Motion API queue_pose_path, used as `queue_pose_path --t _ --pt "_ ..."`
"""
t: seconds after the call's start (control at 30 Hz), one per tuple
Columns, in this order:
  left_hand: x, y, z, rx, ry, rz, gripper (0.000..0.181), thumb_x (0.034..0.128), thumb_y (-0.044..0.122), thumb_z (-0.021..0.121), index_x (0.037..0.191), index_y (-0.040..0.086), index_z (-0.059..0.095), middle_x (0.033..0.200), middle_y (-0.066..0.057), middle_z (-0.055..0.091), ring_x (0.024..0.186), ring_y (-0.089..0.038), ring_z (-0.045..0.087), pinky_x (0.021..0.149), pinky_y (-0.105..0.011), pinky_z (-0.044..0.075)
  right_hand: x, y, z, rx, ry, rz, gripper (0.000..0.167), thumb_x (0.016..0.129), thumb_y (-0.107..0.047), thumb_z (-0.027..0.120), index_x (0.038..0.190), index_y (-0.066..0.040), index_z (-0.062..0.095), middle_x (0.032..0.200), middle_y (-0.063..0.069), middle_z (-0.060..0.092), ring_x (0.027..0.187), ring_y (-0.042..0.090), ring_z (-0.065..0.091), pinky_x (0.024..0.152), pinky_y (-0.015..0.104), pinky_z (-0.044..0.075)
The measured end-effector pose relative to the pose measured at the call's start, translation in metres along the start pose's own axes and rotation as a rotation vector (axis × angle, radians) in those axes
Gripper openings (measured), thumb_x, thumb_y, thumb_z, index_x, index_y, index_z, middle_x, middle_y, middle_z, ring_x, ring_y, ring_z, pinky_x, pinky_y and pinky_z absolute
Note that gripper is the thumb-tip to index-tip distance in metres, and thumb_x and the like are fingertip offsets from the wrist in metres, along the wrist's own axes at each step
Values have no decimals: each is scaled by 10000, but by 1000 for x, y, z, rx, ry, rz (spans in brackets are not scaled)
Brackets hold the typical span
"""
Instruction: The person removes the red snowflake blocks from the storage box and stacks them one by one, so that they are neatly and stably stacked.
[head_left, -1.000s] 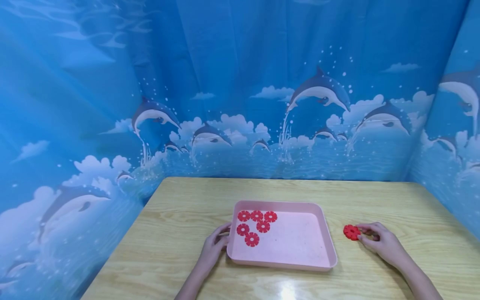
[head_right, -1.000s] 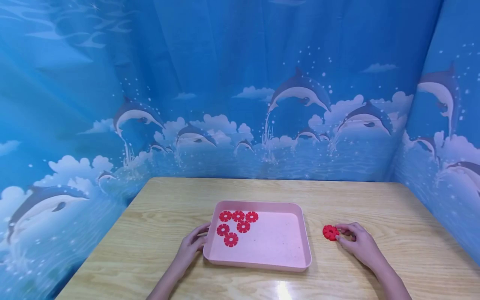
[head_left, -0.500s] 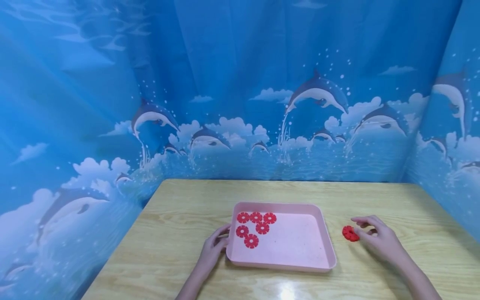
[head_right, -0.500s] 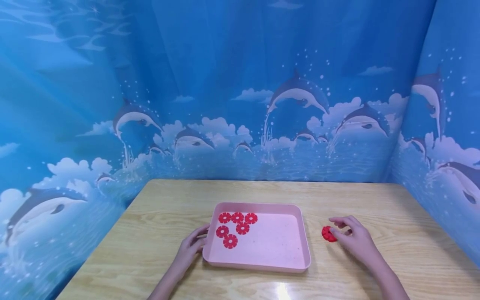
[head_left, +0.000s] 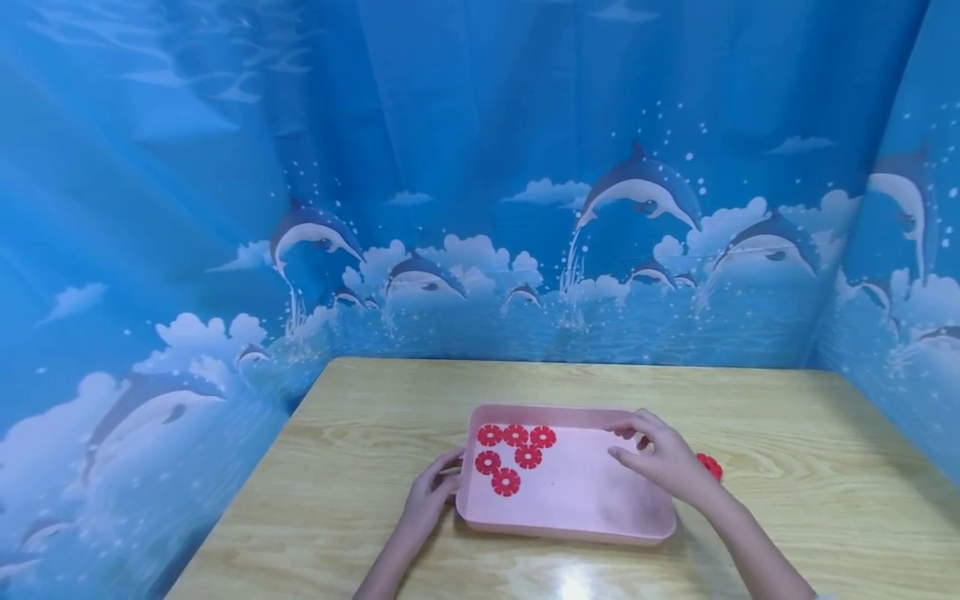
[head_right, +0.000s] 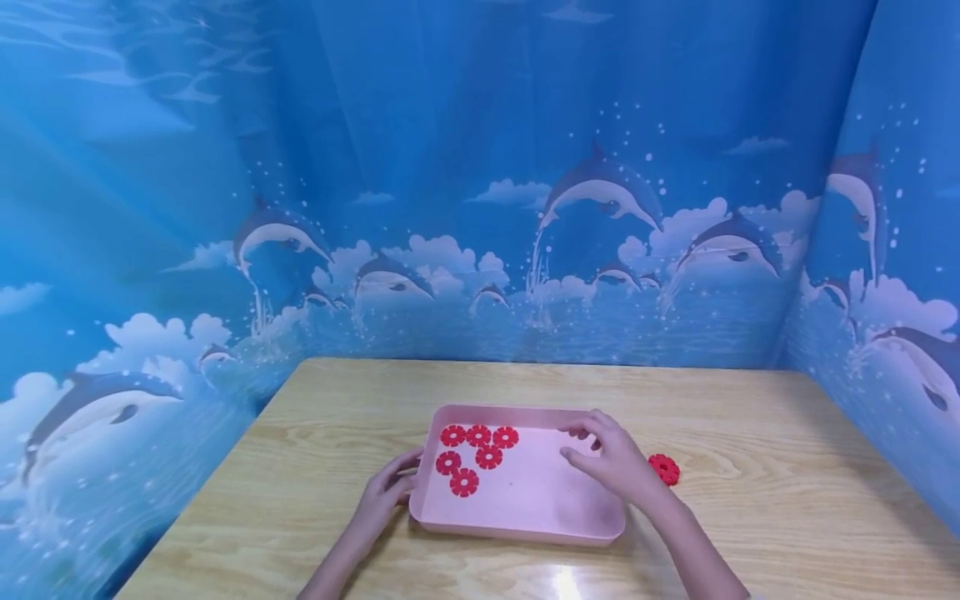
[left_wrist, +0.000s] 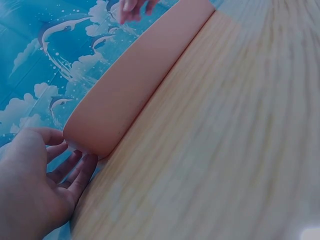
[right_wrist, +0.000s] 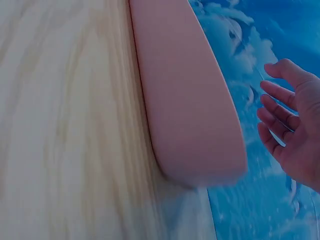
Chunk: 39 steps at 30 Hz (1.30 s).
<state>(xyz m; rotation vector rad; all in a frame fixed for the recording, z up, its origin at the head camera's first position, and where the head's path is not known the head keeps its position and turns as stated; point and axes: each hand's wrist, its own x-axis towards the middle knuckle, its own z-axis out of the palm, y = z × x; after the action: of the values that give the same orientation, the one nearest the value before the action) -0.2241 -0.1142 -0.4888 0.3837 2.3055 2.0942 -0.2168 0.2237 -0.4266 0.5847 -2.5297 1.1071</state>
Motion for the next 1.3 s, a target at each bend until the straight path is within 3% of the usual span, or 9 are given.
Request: queue_pose_path --t 0.27,0.4,0.6,1.03,1.3 --pt "1 -4 2 -1 -8 7 426 902 82 526 1296 -61 454 1217 -260 484 1012 -343 549 757 -282 521 23 -25 47 57 -187 -7 284 810 -184 692 1059 -59 636 947 -8 564 864 241 531 690 278 491" --pt "3 -4 3 9 -6 -11 429 903 101 533 1304 -35 462 1224 -242 486 1022 -332 543 758 -263 515 30 -32 69 114 -251 8 272 781 -143 706 1027 -45 644 944 62 557 867 264 534 692 299 493" --pt "5 -6 4 3 -5 -24 422 904 95 531 1301 -32 467 1224 -240 488 1022 -332 543 750 -264 518 33 -33 93 150 -310 26 263 754 -86 712 1001 -24 648 909 52 538 827 197 548 699 275 506" --pt "5 -8 2 27 10 -17 422 893 90 537 1292 -33 477 1209 -243 496 1002 -331 551 742 -275 522 33 -21 112 136 -338 47 275 727 -113 738 981 -54 651 860 -19 541 796 127 523 702 244 492" --pt "3 -7 2 26 5 -15 426 891 80 530 1296 -37 469 1211 -249 491 1017 -343 549 755 -275 521 33 -17 119 64 -362 66 319 711 -184 764 999 -99 656 876 -61 527 810 95 509 714 250 486"
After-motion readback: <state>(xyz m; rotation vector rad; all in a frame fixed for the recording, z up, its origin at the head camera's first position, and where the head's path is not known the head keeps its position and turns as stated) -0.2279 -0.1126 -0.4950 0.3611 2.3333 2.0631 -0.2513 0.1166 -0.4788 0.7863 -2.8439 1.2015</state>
